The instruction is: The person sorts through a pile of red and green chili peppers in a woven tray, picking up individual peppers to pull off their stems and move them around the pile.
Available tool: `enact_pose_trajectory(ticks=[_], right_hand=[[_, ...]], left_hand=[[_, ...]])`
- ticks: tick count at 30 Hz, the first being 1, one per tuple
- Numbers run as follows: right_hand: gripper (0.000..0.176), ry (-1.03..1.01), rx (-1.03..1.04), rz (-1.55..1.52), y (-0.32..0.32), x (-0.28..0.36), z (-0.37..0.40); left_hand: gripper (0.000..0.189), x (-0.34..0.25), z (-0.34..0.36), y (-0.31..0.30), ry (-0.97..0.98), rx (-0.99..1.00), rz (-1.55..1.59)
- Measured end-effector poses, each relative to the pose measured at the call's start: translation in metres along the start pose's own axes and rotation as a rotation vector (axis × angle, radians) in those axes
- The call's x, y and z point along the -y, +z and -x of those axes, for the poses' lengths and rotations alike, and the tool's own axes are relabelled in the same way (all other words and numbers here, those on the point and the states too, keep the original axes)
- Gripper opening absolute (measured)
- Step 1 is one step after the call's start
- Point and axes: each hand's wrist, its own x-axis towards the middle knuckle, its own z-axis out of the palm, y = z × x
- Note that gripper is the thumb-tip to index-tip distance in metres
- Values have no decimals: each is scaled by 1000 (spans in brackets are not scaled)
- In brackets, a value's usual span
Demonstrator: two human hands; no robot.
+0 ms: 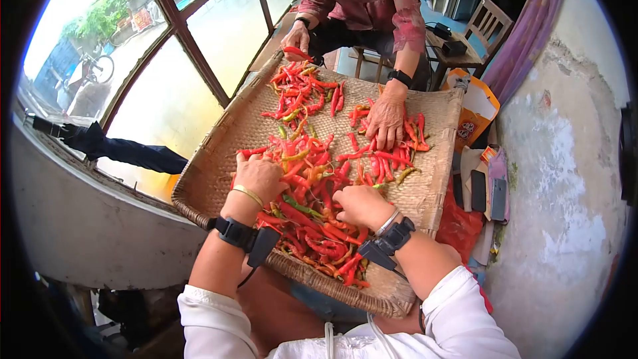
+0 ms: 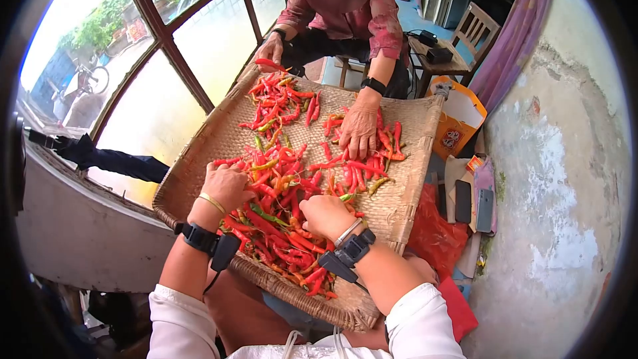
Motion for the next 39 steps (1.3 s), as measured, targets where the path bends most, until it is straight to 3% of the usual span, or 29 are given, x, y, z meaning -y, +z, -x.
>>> enact_pose_trajectory(ticks=[2, 7, 10, 14, 18, 24, 26, 30, 33, 37, 39], right_hand=[[20, 48, 193, 103, 3, 4, 1], [14, 45, 40, 157, 17, -5, 2], [12, 79, 53, 221, 12, -7, 3], [7, 65, -24, 240, 7, -19, 2], [7, 132, -39, 214, -8, -18, 2], [7, 82, -84, 186, -6, -18, 4], [8, 13, -146, 140, -3, -19, 4], [8, 2, -225, 141, -10, -22, 8], [10, 50, -262, 113, -22, -22, 13], [13, -30, -326, -165, -31, -19, 14], [14, -54, -289, -300, -29, -20, 13]], left_hand=[[28, -28, -10, -2, 8, 8, 21], [17, -66, -20, 16, 157, 41, 236], [15, -76, -14, 25, 184, 56, 329], [20, -79, -5, 33, 223, -38, 401], [25, -76, 5, 28, 222, 12, 466], [31, -75, 37, -13, 180, -165, 496], [30, -75, 43, -23, 200, -233, 688], [31, -79, 30, -25, 252, -265, 786], [37, -84, 7, -11, 227, -244, 868], [33, -91, -4, 5, 238, -318, 1052], [31, -89, -3, 5, 219, -225, 1077]])
